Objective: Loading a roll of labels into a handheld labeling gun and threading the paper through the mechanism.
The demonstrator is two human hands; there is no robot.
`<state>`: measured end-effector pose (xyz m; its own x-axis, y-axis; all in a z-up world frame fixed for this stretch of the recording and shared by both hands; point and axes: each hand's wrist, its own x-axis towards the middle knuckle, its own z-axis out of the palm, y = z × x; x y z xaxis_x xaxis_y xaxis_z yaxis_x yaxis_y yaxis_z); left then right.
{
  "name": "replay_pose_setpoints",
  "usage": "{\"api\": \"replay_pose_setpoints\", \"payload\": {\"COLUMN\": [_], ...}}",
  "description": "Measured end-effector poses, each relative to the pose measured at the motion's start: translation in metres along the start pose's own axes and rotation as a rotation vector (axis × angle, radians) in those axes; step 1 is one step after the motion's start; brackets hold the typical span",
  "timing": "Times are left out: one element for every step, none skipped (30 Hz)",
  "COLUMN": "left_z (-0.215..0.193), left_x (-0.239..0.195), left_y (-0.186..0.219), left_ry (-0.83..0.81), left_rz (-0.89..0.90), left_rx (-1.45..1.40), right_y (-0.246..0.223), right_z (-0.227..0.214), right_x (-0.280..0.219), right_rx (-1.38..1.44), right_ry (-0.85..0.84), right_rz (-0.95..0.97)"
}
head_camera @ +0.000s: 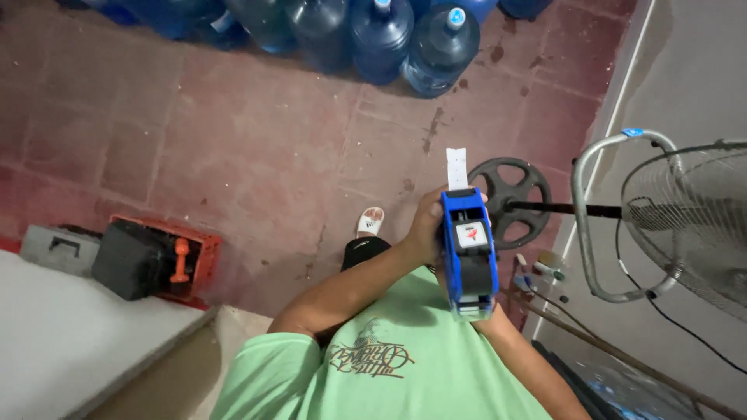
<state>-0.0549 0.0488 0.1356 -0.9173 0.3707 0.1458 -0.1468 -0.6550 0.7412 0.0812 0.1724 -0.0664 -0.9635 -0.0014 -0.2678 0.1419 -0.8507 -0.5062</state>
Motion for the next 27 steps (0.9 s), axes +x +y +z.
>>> {"api": "replay_pose_setpoints", "payload": {"left_z": [0.007,0.013,0.021,0.029,0.037,0.039,0.041,0.042,0.041,0.04,0.039,0.048,0.057,0.065,0.062,0.059,0.056,0.057,0.057,0.057,0.056,0.055,0.054,0.054,0.053,0.051,0.048], "left_x": [-0.005,-0.009,-0.016,-0.024,-0.03,-0.034,-0.038,-0.042,-0.046,-0.049,-0.051,-0.057,-0.063,-0.068,-0.068,-0.069,-0.07,-0.072,-0.073,-0.073,-0.075,-0.077,-0.079,-0.079,-0.08,-0.079,-0.078], "left_y": [-0.005,-0.01,-0.009,-0.007,-0.006,-0.006,-0.007,-0.007,-0.013,-0.02,-0.028,-0.024,-0.018,-0.012,-0.013,-0.014,-0.015,-0.013,-0.011,-0.008,-0.007,-0.006,-0.007,-0.01,-0.011,-0.012,-0.008], "left_ry": [0.002,0.003,0.013,0.058,0.104,0.113,0.091,0.07,0.087,0.097,0.105,0.119,0.134,0.149,0.158,0.15,0.145,0.156,0.152,0.148,0.159,0.174,0.187,0.197,0.192,0.187,0.193], "left_rz": [0.031,0.063,0.066,0.076,0.089,0.096,0.117,0.137,0.141,0.164,0.189,0.195,0.199,0.203,0.21,0.223,0.237,0.246,0.254,0.263,0.271,0.276,0.279,0.285,0.3,0.315,0.321], "left_rx": [-0.131,-0.261,-0.261,-0.149,-0.037,-0.037,-0.009,0.018,0.018,0.013,0.012,0.015,-0.03,-0.076,-0.072,-0.055,-0.038,-0.035,-0.034,-0.034,-0.031,-0.027,-0.022,-0.02,-0.043,-0.065,-0.063], "right_y": [-0.004,-0.008,-0.012,-0.016,-0.021,-0.029,-0.036,-0.043,-0.047,-0.05,-0.054,-0.058,-0.06,-0.061,-0.064,-0.066,-0.069,-0.072,-0.075,-0.078,-0.081,-0.084,-0.087,-0.089,-0.091,-0.093,-0.09], "right_z": [-0.004,-0.007,-0.011,-0.015,-0.02,-0.034,-0.048,-0.062,-0.066,-0.07,-0.075,-0.078,-0.08,-0.082,-0.083,-0.083,-0.083,-0.083,-0.082,-0.081,-0.078,-0.076,-0.075,-0.075,-0.074,-0.071,-0.04], "right_x": [-0.008,-0.017,-0.025,-0.033,-0.04,-0.05,-0.061,-0.071,-0.08,-0.088,-0.093,-0.097,-0.099,-0.101,-0.102,-0.102,-0.102,-0.101,-0.098,-0.094,-0.091,-0.088,-0.086,-0.084,-0.081,-0.077,-0.061], "right_rx": [-0.034,-0.067,-0.101,-0.134,-0.169,-0.205,-0.241,-0.277,-0.312,-0.347,-0.381,-0.414,-0.446,-0.479,-0.512,-0.545,-0.579,-0.613,-0.647,-0.681,-0.715,-0.749,-0.781,-0.814,-0.845,-0.876,-0.909], "right_ry": [-0.002,-0.004,-0.008,-0.012,-0.02,-0.029,-0.037,-0.045,-0.052,-0.059,-0.071,-0.082,-0.095,-0.107,-0.122,-0.136,-0.152,-0.168,-0.186,-0.204,-0.221,-0.237,-0.252,-0.268,-0.284,-0.3,-0.315], "right_rz": [0.004,0.007,0.012,0.017,0.022,0.027,0.035,0.043,0.056,0.068,0.077,0.086,0.093,0.099,0.103,0.106,0.111,0.116,0.118,0.12,0.124,0.128,0.129,0.131,0.13,0.13,0.127]}}
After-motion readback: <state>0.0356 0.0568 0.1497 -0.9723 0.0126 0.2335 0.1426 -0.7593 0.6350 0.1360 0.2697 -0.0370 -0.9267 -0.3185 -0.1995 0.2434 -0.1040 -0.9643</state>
